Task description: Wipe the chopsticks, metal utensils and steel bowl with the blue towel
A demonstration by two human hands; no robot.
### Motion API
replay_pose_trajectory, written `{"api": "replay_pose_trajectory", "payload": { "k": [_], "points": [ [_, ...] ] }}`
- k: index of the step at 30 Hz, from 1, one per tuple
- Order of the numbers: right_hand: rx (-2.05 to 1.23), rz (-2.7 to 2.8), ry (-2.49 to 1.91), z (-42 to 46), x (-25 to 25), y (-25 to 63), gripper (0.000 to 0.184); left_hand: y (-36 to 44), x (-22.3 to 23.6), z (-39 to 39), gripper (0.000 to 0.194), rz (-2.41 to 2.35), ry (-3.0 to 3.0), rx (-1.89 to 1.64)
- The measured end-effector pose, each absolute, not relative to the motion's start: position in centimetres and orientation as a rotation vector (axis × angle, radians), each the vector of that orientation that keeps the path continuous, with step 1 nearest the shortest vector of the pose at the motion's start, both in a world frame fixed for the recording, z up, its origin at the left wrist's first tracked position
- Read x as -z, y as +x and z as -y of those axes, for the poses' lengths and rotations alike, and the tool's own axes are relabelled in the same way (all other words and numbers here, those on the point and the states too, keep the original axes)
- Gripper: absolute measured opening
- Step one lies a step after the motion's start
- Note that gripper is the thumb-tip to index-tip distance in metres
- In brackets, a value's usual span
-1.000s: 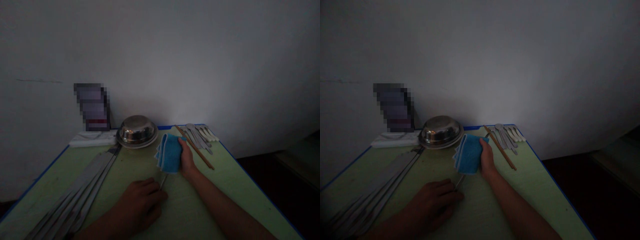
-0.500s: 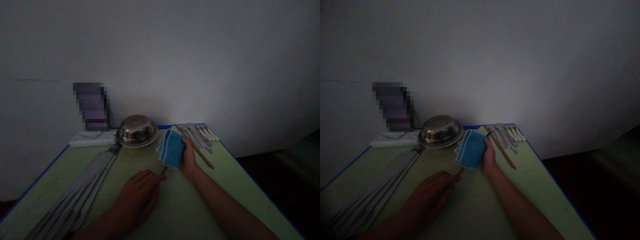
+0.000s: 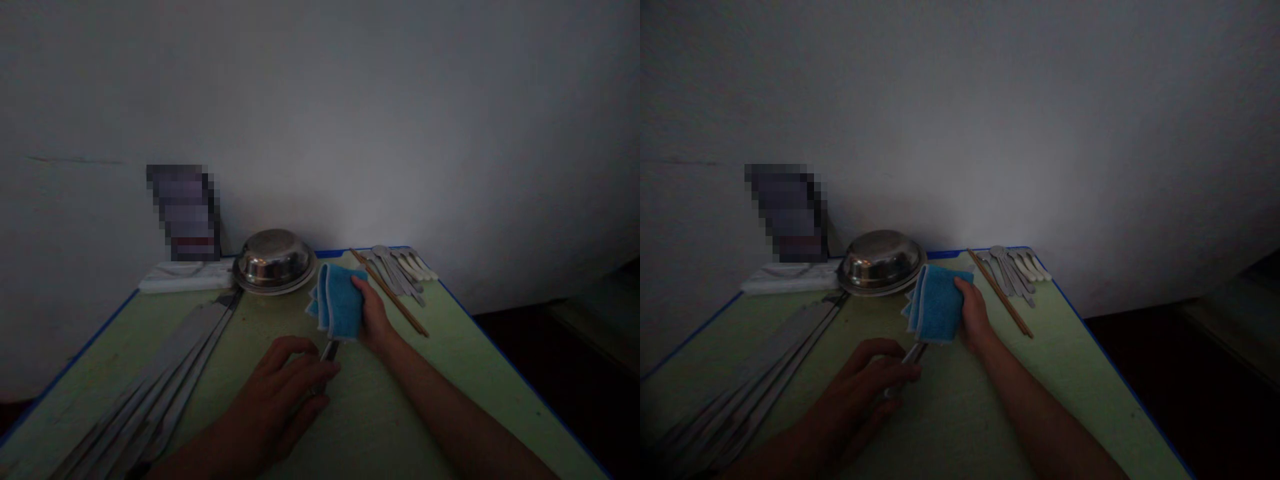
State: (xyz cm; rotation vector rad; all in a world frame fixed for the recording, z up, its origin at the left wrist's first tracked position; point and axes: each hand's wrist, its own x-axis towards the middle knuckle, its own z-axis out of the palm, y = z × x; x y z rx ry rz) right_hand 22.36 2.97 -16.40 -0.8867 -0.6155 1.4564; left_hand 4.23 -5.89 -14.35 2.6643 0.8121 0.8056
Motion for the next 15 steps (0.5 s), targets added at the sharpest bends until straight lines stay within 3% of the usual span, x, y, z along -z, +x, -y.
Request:
{"api": "replay_pose_trajectory", "payload": {
  "k": [9, 15],
  "points": [
    [-1.610, 0.634, -0.756, -2.5, 15.7, 22.3, 0.025, 4.6, 15.4, 4.6, 0.026, -0.924, 2.574, -0.875],
    [-1.599, 0.331, -0.749, -3.8, 16.1, 22.8, 0.023, 4.8, 14.7, 5.1, 0.024, -0.814, 2.610, -0.803]
  ]
}}
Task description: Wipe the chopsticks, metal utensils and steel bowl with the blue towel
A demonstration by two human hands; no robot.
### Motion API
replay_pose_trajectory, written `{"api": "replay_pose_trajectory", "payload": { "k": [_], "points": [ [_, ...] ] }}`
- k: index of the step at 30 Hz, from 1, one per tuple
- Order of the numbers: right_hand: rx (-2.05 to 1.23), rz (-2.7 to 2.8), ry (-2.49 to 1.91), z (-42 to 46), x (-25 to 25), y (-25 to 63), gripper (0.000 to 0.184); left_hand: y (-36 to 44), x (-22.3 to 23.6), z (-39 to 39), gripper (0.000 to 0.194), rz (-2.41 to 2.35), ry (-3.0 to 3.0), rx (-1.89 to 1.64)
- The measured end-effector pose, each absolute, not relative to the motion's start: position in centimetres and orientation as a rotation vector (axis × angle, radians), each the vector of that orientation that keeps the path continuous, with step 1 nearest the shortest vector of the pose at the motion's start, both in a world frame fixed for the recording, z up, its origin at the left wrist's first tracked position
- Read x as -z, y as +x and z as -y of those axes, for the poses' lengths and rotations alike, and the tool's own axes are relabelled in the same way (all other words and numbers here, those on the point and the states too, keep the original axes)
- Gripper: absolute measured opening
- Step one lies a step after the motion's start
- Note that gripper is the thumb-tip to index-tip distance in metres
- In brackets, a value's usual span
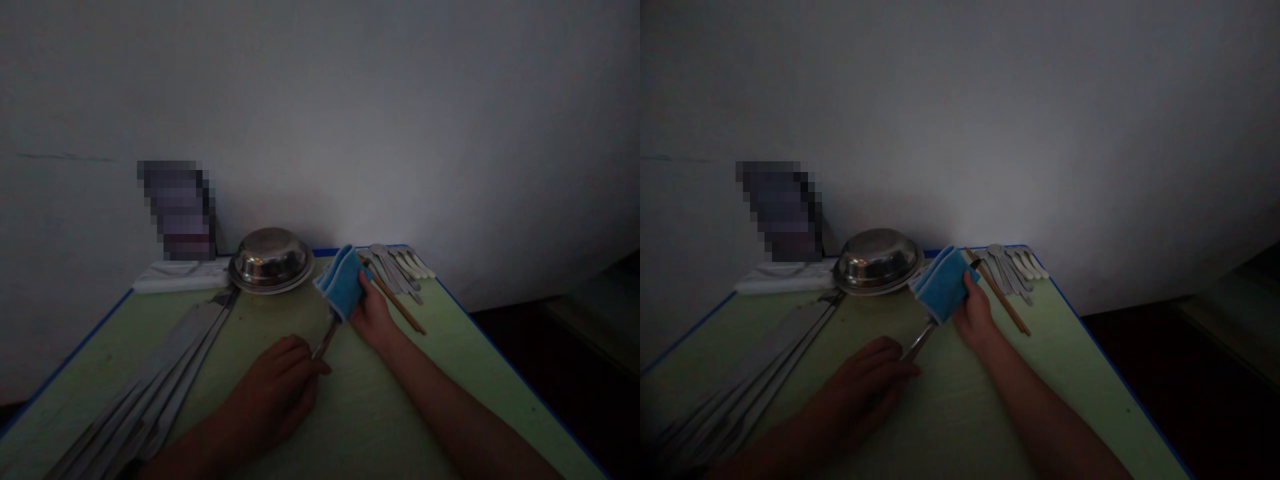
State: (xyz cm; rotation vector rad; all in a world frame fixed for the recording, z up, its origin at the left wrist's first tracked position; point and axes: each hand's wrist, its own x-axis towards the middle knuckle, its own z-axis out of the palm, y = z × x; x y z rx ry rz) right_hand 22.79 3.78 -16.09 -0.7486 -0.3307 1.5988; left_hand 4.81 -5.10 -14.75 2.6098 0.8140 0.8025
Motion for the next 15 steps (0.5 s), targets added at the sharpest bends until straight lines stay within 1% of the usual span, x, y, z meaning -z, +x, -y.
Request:
{"api": "replay_pose_trajectory", "payload": {
  "k": [4, 6, 9, 13, 15],
  "points": [
    [-1.604, 0.223, -0.756, -4.2, 15.7, 23.3, 0.032, 5.0, 13.9, 5.9, 0.025, -0.643, 2.715, -0.715],
    [-1.606, 0.229, -0.757, -4.1, 15.6, 23.4, 0.032, 5.0, 13.9, 6.1, 0.026, -0.631, 2.724, -0.683],
    [-1.586, 0.263, -0.784, -4.0, 15.8, 23.4, 0.027, 4.8, 14.6, 6.2, 0.029, -0.770, 2.574, -0.687],
    [-1.625, 0.365, -0.737, -4.0, 16.2, 23.6, 0.024, 4.4, 15.8, 6.1, 0.023, -0.994, 2.311, -0.767],
    [-1.663, 0.422, -0.715, -3.8, 16.2, 23.5, 0.023, 4.3, 16.0, 5.8, 0.025, -1.039, 2.241, -0.755]
  ]
}}
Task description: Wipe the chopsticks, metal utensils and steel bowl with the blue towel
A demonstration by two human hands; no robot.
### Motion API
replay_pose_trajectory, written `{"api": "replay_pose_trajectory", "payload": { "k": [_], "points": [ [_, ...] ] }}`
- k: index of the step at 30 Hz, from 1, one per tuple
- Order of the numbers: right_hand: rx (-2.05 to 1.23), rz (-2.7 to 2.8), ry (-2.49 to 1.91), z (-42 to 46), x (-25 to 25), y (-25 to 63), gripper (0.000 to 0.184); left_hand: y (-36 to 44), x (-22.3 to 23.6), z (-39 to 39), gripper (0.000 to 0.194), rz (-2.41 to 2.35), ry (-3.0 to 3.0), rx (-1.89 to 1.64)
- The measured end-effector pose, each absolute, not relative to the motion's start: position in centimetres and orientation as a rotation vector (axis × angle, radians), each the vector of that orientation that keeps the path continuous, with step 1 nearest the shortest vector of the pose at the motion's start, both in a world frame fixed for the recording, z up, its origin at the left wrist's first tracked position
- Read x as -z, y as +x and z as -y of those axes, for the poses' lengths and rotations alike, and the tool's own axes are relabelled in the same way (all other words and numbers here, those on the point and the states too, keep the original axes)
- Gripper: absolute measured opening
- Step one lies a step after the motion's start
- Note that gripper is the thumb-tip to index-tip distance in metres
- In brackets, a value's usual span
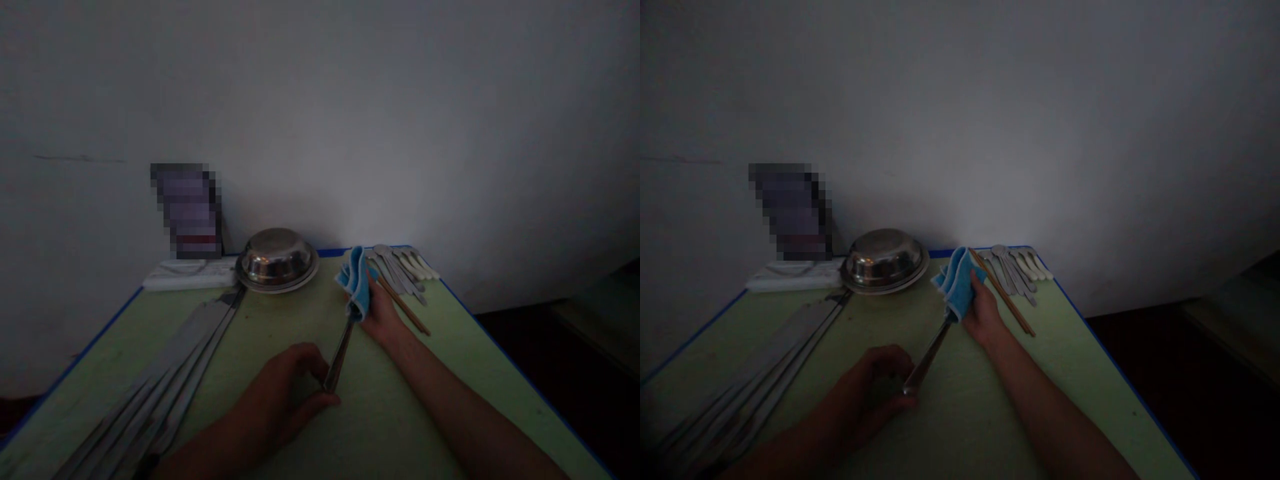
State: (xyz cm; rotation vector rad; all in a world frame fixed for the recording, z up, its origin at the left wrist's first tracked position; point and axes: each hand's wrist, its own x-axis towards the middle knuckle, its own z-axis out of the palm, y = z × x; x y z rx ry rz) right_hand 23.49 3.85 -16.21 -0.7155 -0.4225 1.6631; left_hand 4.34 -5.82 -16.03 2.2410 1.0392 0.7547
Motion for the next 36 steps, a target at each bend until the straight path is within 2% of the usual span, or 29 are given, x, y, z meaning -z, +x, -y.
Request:
{"api": "replay_pose_trajectory", "payload": {
  "k": [15, 21, 26, 29, 36],
  "points": [
    [-1.762, 0.790, -0.676, -2.5, 16.0, 22.8, 0.029, 5.0, 14.8, 4.8, 0.028, -1.168, 2.213, -0.571],
    [-1.759, 0.623, -0.718, -2.8, 15.9, 22.6, 0.021, 5.0, 14.8, 5.3, 0.024, -1.045, 2.512, -0.468],
    [-1.806, 0.379, -0.697, -3.4, 15.5, 22.9, 0.031, 5.1, 14.8, 5.8, 0.016, -0.809, 2.689, -0.307],
    [-1.825, 0.361, -0.745, -3.4, 15.2, 23.3, 0.035, 5.1, 14.7, 5.9, 0.017, -0.824, 2.700, -0.254],
    [-1.795, 0.344, -0.811, -3.2, 15.1, 23.5, 0.029, 5.4, 14.3, 5.9, 0.011, -0.990, 2.595, -0.288]
  ]
}}
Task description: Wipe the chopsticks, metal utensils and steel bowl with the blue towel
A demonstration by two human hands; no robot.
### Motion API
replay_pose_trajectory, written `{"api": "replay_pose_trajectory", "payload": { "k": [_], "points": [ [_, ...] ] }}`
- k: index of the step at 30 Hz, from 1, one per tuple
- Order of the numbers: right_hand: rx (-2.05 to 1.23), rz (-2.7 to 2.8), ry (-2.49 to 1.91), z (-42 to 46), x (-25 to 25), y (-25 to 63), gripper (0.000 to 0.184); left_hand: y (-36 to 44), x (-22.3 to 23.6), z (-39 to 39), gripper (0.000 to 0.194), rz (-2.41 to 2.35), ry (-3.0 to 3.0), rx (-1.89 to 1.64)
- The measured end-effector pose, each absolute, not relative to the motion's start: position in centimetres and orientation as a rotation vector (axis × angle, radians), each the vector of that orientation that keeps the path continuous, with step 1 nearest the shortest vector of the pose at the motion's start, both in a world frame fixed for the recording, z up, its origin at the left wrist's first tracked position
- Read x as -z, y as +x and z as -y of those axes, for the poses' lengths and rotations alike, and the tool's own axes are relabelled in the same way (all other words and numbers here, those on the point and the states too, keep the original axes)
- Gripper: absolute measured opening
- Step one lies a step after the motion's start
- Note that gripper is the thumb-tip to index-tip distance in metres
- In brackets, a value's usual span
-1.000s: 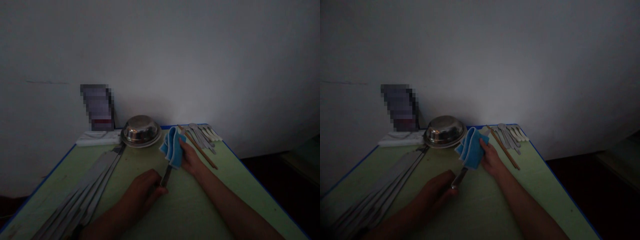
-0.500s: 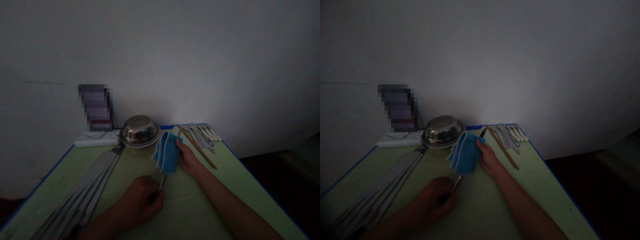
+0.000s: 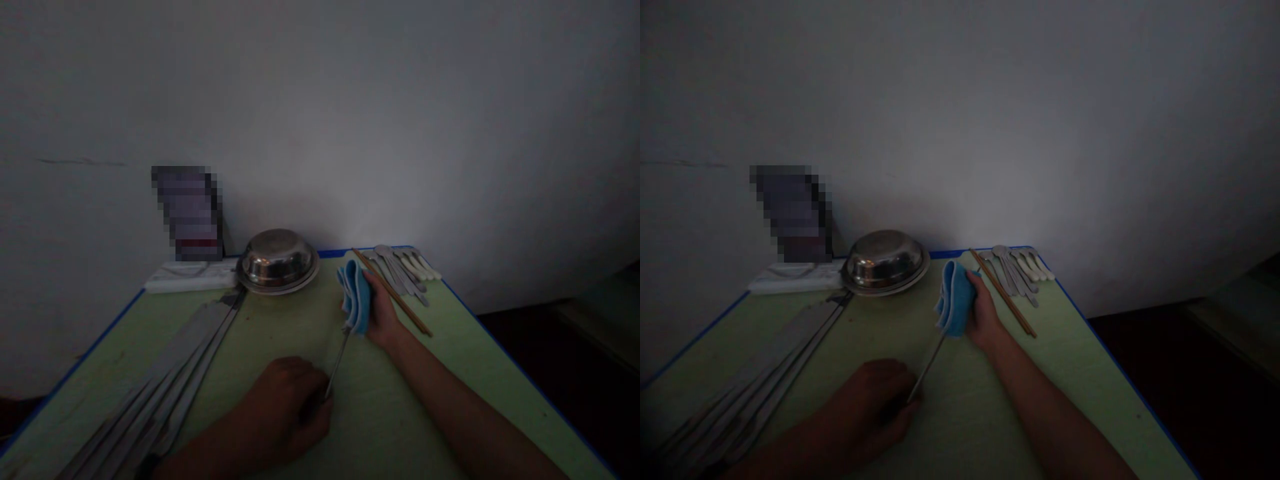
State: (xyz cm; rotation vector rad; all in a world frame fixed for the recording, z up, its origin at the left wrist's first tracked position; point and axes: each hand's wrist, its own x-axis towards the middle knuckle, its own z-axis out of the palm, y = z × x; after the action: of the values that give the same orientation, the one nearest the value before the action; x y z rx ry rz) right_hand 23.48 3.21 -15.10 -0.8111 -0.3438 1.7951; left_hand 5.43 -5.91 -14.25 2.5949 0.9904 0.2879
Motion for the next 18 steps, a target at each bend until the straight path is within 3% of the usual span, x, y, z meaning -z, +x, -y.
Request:
{"api": "replay_pose_trajectory", "payload": {
  "k": [18],
  "points": [
    [-1.881, 0.360, -0.782, -3.07, 15.05, 23.47, 0.033, 5.42, 14.42, 5.82, 0.011, -1.077, 2.462, -0.358]
  ]
}}
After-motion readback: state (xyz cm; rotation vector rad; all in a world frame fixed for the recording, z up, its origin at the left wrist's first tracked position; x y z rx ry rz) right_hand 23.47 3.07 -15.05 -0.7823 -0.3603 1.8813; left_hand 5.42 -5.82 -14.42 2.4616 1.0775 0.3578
